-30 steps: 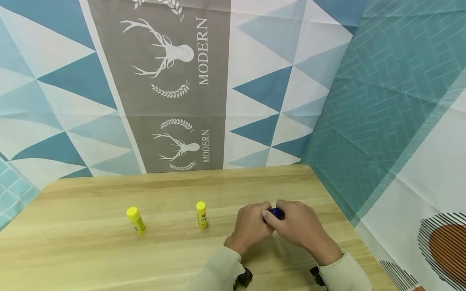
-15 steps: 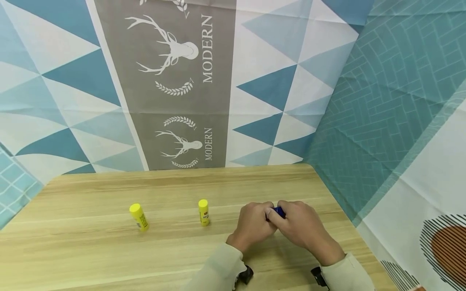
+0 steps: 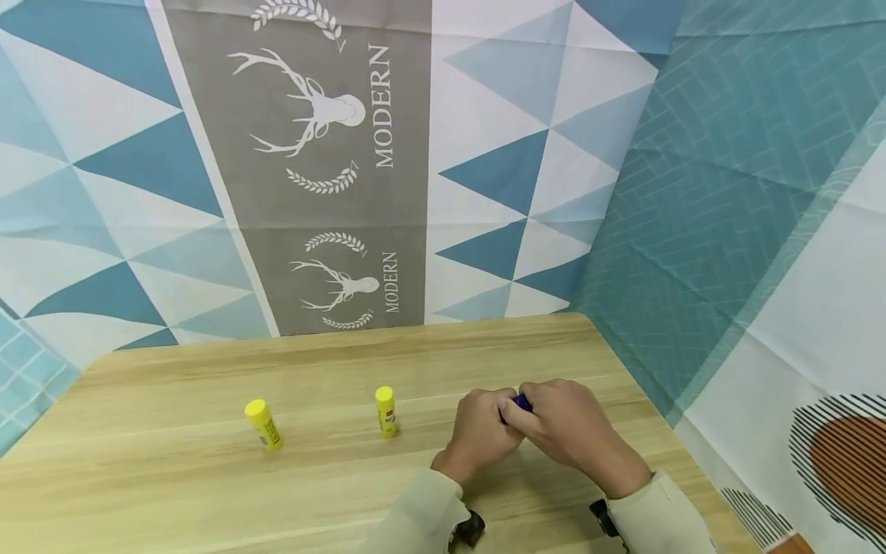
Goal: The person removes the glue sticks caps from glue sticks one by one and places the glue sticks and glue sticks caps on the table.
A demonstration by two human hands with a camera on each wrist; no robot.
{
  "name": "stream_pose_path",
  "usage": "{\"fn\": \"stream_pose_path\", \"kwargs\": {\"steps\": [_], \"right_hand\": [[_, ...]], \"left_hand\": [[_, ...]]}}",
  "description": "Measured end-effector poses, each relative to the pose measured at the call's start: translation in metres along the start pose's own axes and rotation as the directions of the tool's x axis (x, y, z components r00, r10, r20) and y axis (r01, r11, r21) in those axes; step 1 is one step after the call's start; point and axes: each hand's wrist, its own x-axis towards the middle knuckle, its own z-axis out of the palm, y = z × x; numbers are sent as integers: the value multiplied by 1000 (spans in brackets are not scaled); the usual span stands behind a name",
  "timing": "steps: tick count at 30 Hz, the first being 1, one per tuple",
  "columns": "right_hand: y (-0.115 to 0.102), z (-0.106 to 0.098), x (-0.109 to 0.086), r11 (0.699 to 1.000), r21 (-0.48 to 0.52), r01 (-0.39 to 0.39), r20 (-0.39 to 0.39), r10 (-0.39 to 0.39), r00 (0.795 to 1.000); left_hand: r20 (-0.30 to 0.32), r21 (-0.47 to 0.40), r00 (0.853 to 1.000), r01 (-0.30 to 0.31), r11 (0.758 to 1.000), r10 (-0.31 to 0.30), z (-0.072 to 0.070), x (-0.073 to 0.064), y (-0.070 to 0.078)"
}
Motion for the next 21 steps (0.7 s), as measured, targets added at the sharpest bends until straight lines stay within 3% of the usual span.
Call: {"fn": "stream_pose_path", "kwargs": {"steps": [10, 17, 21], "right_hand": [[-2, 1, 0, 996, 17, -91, -11, 92, 996], [-1, 10, -1, 999, 28, -21, -44, 22, 999], [1, 6, -5, 1000, 8, -8, -31, 8, 999]], "left_hand": [[-35, 35, 997, -62, 997, 63, -2, 2, 1], [-10, 87, 997, -78, 993, 79, -7, 0, -3], [31, 121, 992, -121, 985, 118, -4, 2, -3]]}}
